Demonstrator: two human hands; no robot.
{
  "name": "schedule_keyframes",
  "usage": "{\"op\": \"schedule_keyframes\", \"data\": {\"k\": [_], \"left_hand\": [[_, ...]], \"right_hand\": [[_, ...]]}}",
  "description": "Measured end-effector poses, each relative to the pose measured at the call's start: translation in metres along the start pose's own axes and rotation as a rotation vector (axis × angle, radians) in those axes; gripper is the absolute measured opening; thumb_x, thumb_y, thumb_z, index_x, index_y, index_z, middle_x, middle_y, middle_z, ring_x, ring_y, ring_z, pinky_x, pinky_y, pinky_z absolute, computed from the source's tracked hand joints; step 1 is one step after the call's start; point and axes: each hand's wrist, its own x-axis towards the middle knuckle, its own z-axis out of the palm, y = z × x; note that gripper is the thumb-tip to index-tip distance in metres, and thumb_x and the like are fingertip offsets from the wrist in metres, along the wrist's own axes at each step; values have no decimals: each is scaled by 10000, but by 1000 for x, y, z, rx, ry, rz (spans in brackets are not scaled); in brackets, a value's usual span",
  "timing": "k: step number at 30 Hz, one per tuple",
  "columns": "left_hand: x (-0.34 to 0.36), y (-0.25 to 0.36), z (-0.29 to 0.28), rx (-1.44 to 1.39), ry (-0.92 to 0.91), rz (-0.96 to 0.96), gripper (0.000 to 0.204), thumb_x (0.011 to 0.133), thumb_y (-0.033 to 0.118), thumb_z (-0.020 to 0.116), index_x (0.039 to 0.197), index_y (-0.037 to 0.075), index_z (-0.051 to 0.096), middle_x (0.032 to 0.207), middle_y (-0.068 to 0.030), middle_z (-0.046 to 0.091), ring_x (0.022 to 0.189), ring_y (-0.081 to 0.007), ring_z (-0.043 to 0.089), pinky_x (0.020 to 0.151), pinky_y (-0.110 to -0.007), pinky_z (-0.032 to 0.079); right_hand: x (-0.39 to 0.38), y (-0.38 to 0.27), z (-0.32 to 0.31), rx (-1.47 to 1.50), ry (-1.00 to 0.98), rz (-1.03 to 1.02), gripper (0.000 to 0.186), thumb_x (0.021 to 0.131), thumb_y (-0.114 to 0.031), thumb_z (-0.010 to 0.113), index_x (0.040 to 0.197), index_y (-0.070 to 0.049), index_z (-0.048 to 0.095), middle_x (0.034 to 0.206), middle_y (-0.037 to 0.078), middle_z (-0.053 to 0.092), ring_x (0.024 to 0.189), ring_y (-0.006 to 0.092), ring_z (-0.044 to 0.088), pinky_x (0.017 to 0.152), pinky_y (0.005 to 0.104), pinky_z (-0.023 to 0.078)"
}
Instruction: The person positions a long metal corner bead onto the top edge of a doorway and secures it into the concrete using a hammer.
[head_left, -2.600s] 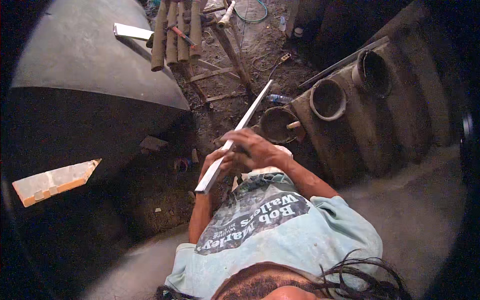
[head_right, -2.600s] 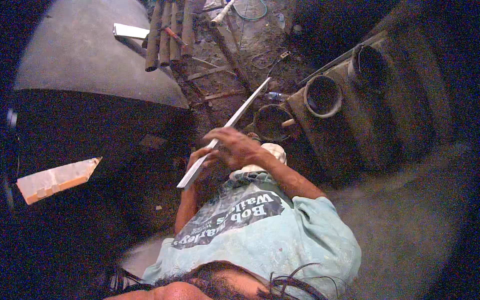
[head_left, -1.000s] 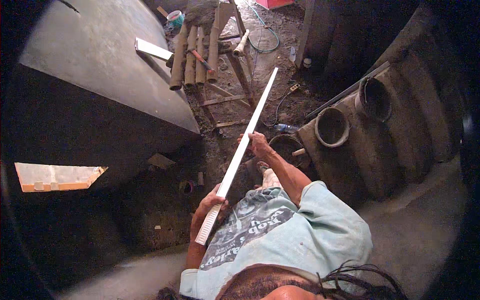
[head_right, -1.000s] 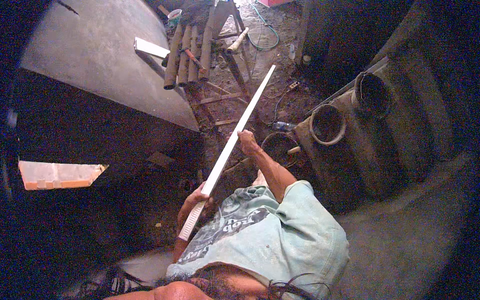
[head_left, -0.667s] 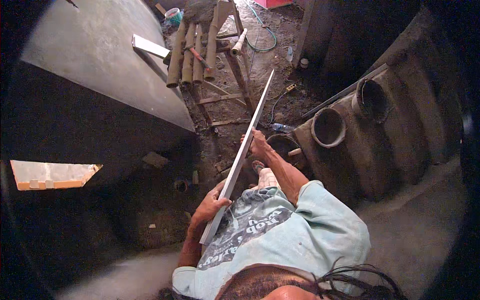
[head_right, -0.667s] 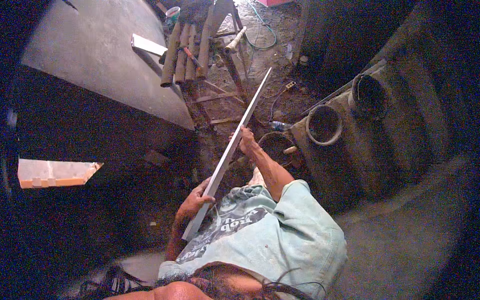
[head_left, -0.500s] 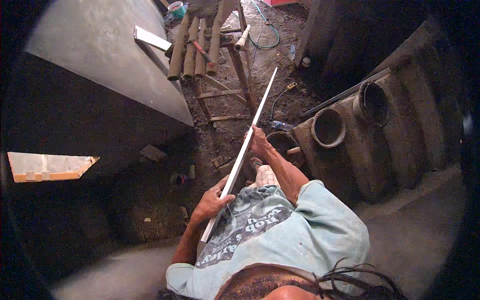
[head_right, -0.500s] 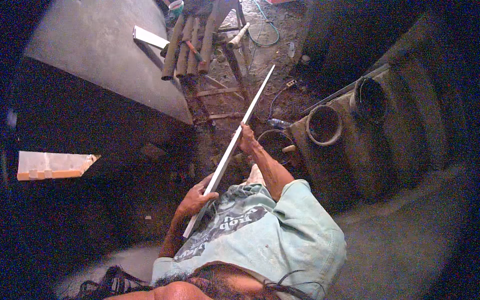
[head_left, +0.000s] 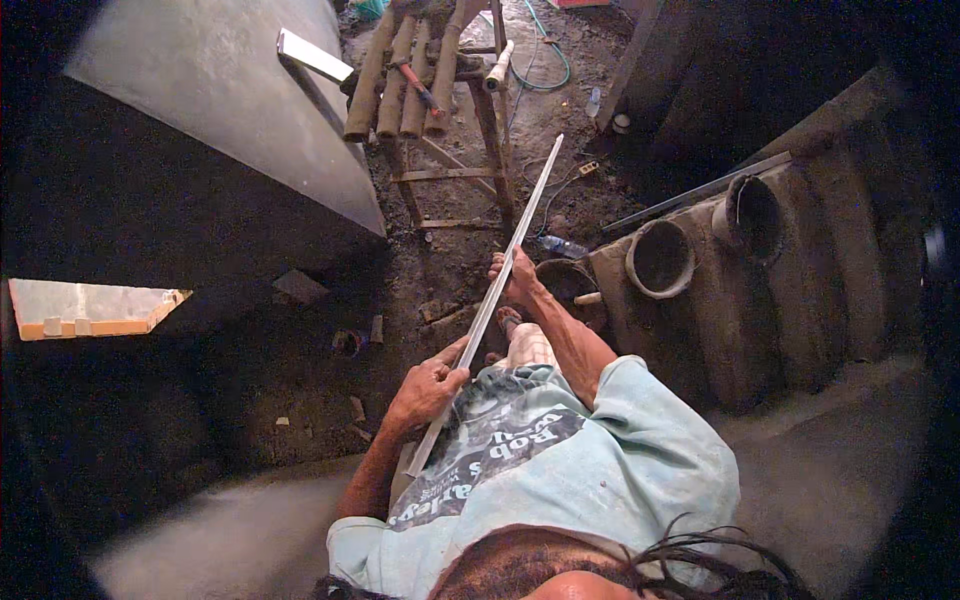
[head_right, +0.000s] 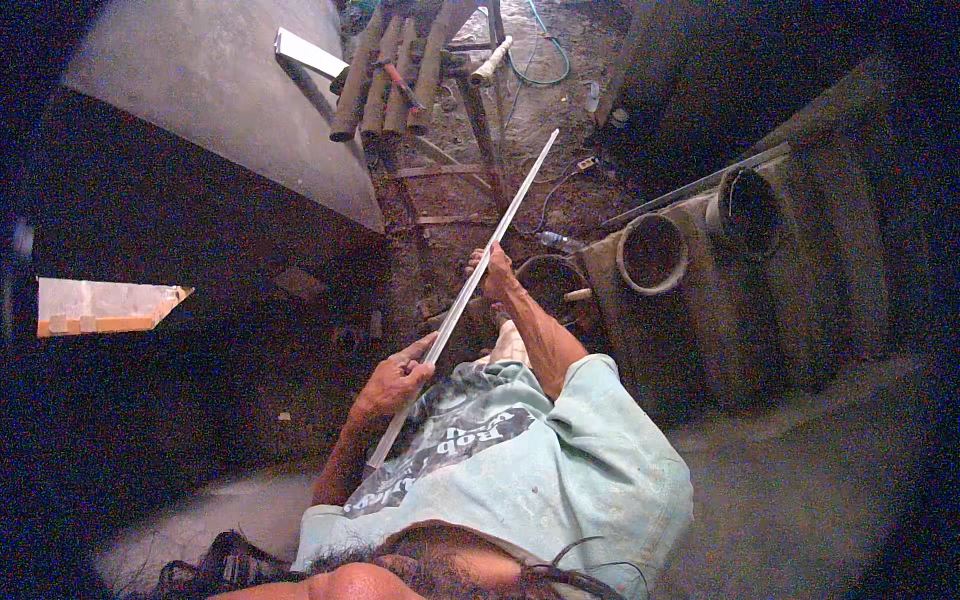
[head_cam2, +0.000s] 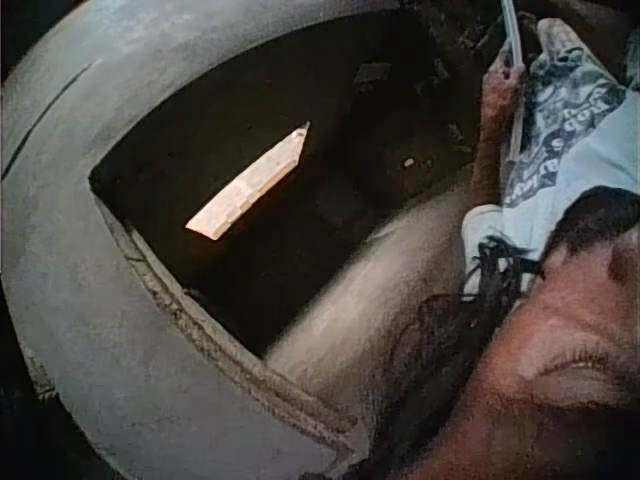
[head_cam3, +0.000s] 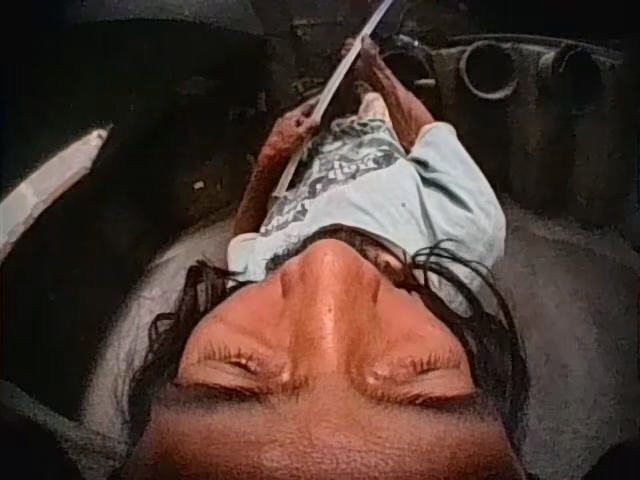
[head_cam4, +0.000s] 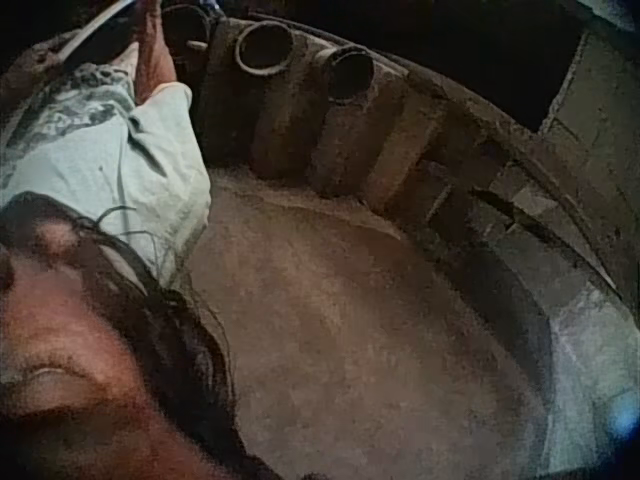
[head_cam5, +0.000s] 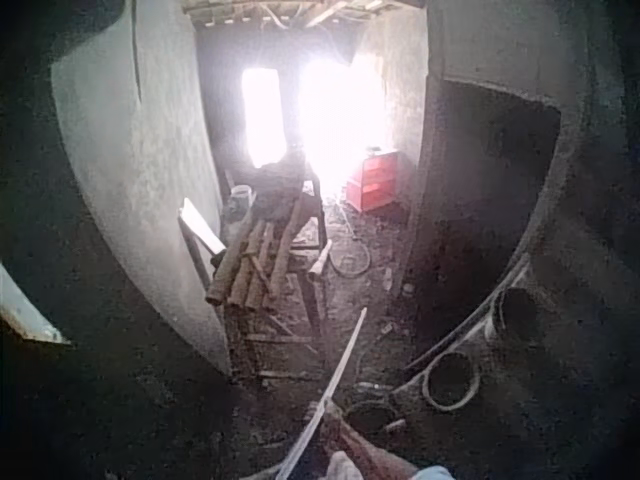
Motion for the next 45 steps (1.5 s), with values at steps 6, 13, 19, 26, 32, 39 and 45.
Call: {"op": "schedule_keyframes", "data": {"k": [6, 13, 19, 26, 32, 39, 45], "left_hand": [[0, -18, 4, 15, 168, 185, 629, 727, 251, 641, 1340, 236, 501, 1079, -178, 660, 902, -247, 664, 834, -331, 498], [-5, -4, -1, 127, 130, 91, 644, 721, 245, 656, 1342, 181, 497, 1137, -169, 639, 914, -235, 648, 834, -327, 494], [28, -45, -17, -490, -31, 327, 676, 766, 202, 652, 1371, 17, 413, 1176, -80, 563, 809, -140, 580, 738, -248, 481], [2, -67, -46, -1549, -498, 374, 556, 902, 248, 431, 1387, -3, 322, 714, -129, 538, 431, -144, 417, 398, -283, 395], [-15, -112, -56, -1829, -555, 252, 486, 938, 307, 331, 1230, -70, 428, 603, -105, 466, 382, -140, 370, 401, -303, 367], [-14, -162, -16, -2127, -649, 569, 516, 979, 300, 301, 1383, -21, 314, 648, -115, 489, 405, -130, 467, 395, -254, 372], [-9, -150, 11, -2290, -466, 846, 482, 1013, 306, 348, 1427, 67, 287, 685, -70, 494, 495, -147, 519, 456, -263, 420]], "right_hand": [[-8, 0, 17, 53, 70, -27, 377, 980, -339, 334, 969, 8, 481, 689, 32, 473, 569, 169, 471, 606, 341, 479], [2, 0, 5, 25, 24, 2, 341, 962, -286, 363, 1023, 21, 498, 760, 97, 562, 664, 208, 573, 694, 389, 531], [2, -4, 9, -80, -8, -27, 316, 967, -311, 442, 974, 1, 496, 834, 130, 593, 756, 242, 606, 734, 432, 539], [16, -8, 9, -234, -5, -142, 207, 894, -197, 607, 978, -12, 564, 911, 117, 616, 848, 266, 635, 753, 465, 571], [54, -23, -19, -386, -35, -188, 165, 868, -111, 606, 978, 5, 565, 935, 118, 628, 837, 245, 646, 717, 448, 589], [25, -21, 25, -523, 59, -365, 311, 796, -144, 676, 951, -46, 425, 890, 102, 617, 726, 188, 633, 648, 392, 587], [49, -12, 11, -789, 175, -622, 470, 709, -192, 788, 933, -63, 396, 731, 29, 527, 644, 154, 581, 555, 331, 537]]}}
